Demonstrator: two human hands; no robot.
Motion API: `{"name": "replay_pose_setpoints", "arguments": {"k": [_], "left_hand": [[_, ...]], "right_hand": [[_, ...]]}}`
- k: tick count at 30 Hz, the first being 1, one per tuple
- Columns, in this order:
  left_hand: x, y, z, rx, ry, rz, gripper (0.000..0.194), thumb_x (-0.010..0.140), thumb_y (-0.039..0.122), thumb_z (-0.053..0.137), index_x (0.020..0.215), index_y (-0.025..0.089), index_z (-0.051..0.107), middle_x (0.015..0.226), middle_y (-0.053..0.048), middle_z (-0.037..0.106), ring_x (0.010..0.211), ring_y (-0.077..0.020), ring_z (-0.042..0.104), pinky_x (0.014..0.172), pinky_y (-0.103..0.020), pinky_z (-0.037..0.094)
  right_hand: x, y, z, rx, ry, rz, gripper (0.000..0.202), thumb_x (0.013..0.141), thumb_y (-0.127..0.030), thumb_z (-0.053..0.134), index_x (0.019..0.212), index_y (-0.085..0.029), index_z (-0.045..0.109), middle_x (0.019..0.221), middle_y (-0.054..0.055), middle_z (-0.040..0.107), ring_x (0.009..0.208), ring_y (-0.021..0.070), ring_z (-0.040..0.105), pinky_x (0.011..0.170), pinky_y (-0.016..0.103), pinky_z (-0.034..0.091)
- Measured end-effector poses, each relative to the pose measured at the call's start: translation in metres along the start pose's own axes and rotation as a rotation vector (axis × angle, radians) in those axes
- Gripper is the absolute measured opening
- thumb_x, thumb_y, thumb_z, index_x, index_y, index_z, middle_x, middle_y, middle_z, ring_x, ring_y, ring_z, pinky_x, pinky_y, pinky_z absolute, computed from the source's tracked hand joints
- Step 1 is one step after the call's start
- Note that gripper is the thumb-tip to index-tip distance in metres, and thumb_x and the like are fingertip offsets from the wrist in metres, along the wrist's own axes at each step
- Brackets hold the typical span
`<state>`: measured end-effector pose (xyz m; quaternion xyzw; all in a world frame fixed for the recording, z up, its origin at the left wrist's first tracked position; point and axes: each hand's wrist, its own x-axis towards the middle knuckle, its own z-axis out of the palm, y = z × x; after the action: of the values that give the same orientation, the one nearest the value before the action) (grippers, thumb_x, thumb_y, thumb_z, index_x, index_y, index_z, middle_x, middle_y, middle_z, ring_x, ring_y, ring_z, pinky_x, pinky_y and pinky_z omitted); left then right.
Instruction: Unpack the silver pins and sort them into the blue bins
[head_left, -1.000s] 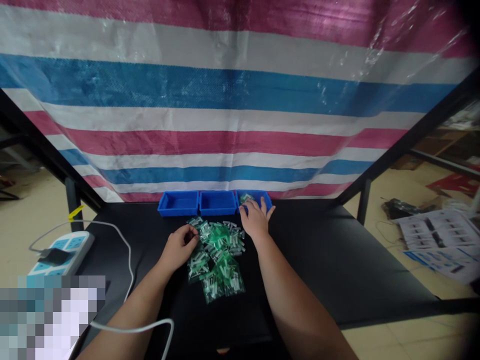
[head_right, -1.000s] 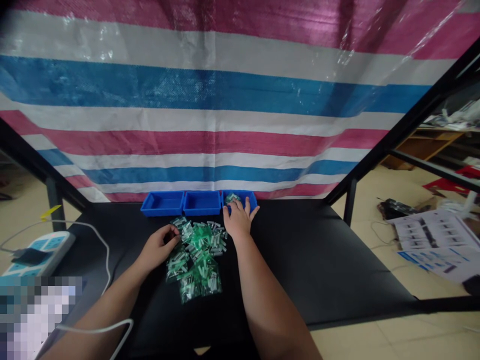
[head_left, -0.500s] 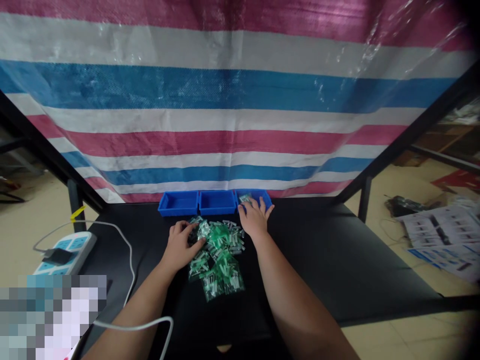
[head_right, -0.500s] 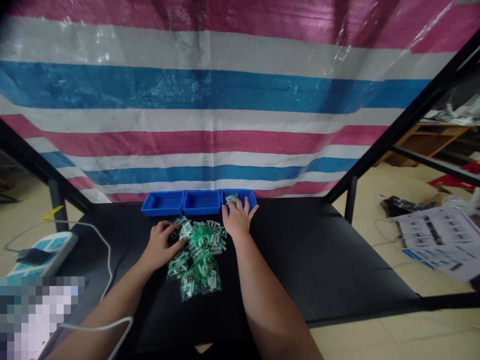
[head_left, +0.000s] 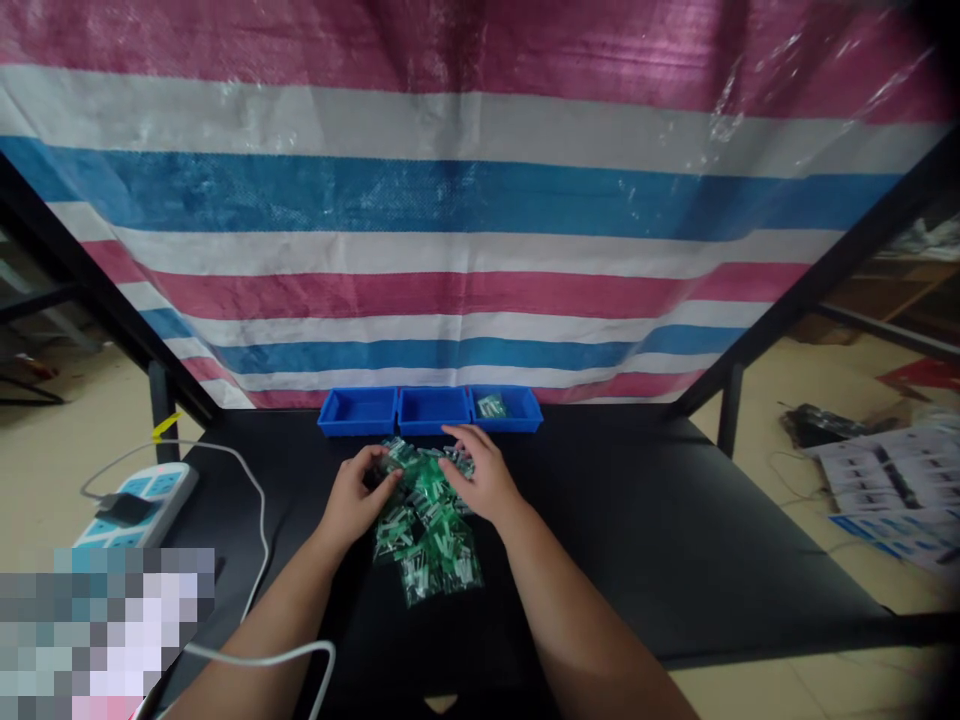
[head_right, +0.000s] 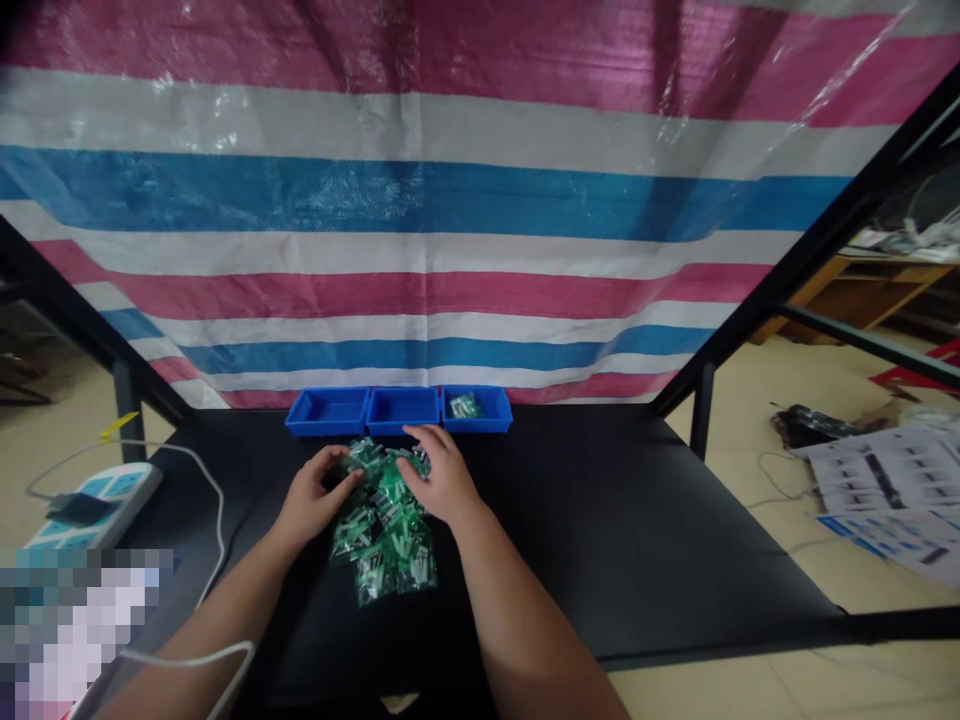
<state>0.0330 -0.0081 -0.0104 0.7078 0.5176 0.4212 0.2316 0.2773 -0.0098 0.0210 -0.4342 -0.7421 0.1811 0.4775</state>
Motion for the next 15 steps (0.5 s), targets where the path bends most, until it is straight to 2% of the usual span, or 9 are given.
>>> {"name": "replay_pose_setpoints", "arguments": {"k": [2, 3, 6, 8, 9, 11, 15], "left_hand": [[-0.002, 0.003, 0.003, -0.116, -0.005, 0.015, 0.033, 0.084, 0.042, 0.070, 0.108, 0.021, 0.061, 0.101, -0.006, 0.071, 0.096, -0.0211, 0.068, 0.088, -0.033, 0.052], [-0.003, 0.004, 0.004, -0.155, -0.015, 0.022, 0.033, 0.083, 0.041, 0.071, 0.106, 0.021, 0.061, 0.100, -0.005, 0.070, 0.095, -0.0207, 0.068, 0.088, -0.032, 0.052], [-0.004, 0.008, 0.006, -0.186, -0.055, 0.051, 0.030, 0.083, 0.040, 0.072, 0.104, 0.020, 0.061, 0.098, -0.005, 0.069, 0.094, -0.0207, 0.067, 0.086, -0.032, 0.053], [-0.002, 0.009, 0.004, -0.120, -0.041, 0.103, 0.031, 0.084, 0.040, 0.070, 0.107, 0.021, 0.061, 0.104, -0.007, 0.068, 0.099, -0.0224, 0.066, 0.091, -0.035, 0.052], [0.000, 0.008, 0.003, -0.059, -0.013, 0.133, 0.032, 0.084, 0.040, 0.069, 0.110, 0.022, 0.061, 0.108, -0.008, 0.068, 0.104, -0.0237, 0.064, 0.095, -0.038, 0.050], [0.004, 0.003, 0.001, 0.095, 0.053, 0.159, 0.033, 0.085, 0.041, 0.067, 0.112, 0.023, 0.062, 0.116, -0.009, 0.065, 0.112, -0.0265, 0.059, 0.102, -0.042, 0.045], [0.011, -0.012, 0.000, 0.358, 0.084, 0.035, 0.038, 0.087, 0.046, 0.061, 0.118, 0.024, 0.064, 0.119, -0.009, 0.064, 0.116, -0.0305, 0.055, 0.104, -0.048, 0.040]], "right_hand": [[-0.002, -0.005, 0.009, 0.046, -0.072, 0.019, 0.048, 0.089, -0.031, 0.065, 0.137, -0.028, 0.056, 0.126, 0.010, 0.056, 0.091, 0.0189, 0.061, 0.077, 0.032, 0.054], [-0.002, -0.005, 0.013, 0.067, -0.100, 0.028, 0.042, 0.089, -0.031, 0.065, 0.131, -0.027, 0.060, 0.122, 0.009, 0.057, 0.086, 0.0172, 0.061, 0.073, 0.030, 0.053], [0.000, -0.001, 0.015, 0.161, -0.162, 0.037, 0.014, 0.090, -0.029, 0.063, 0.098, -0.022, 0.072, 0.096, 0.005, 0.061, 0.071, 0.0130, 0.058, 0.064, 0.026, 0.049], [0.003, 0.005, 0.009, 0.235, -0.135, 0.066, 0.011, 0.089, -0.028, 0.064, 0.086, -0.020, 0.071, 0.084, 0.002, 0.061, 0.069, 0.0127, 0.058, 0.063, 0.025, 0.047], [0.004, 0.009, 0.005, 0.277, -0.086, 0.110, 0.012, 0.088, -0.030, 0.065, 0.084, -0.019, 0.070, 0.079, 0.001, 0.062, 0.067, 0.0125, 0.058, 0.061, 0.024, 0.047], [0.008, 0.019, -0.006, 0.378, 0.097, 0.242, 0.017, 0.086, -0.035, 0.067, 0.085, -0.019, 0.068, 0.071, -0.001, 0.061, 0.057, 0.0112, 0.056, 0.055, 0.024, 0.045], [0.014, 0.047, -0.023, 0.566, 0.565, 0.508, 0.035, 0.078, -0.046, 0.072, 0.095, -0.018, 0.064, 0.061, -0.006, 0.057, 0.051, 0.0110, 0.056, 0.054, 0.025, 0.051]]}}
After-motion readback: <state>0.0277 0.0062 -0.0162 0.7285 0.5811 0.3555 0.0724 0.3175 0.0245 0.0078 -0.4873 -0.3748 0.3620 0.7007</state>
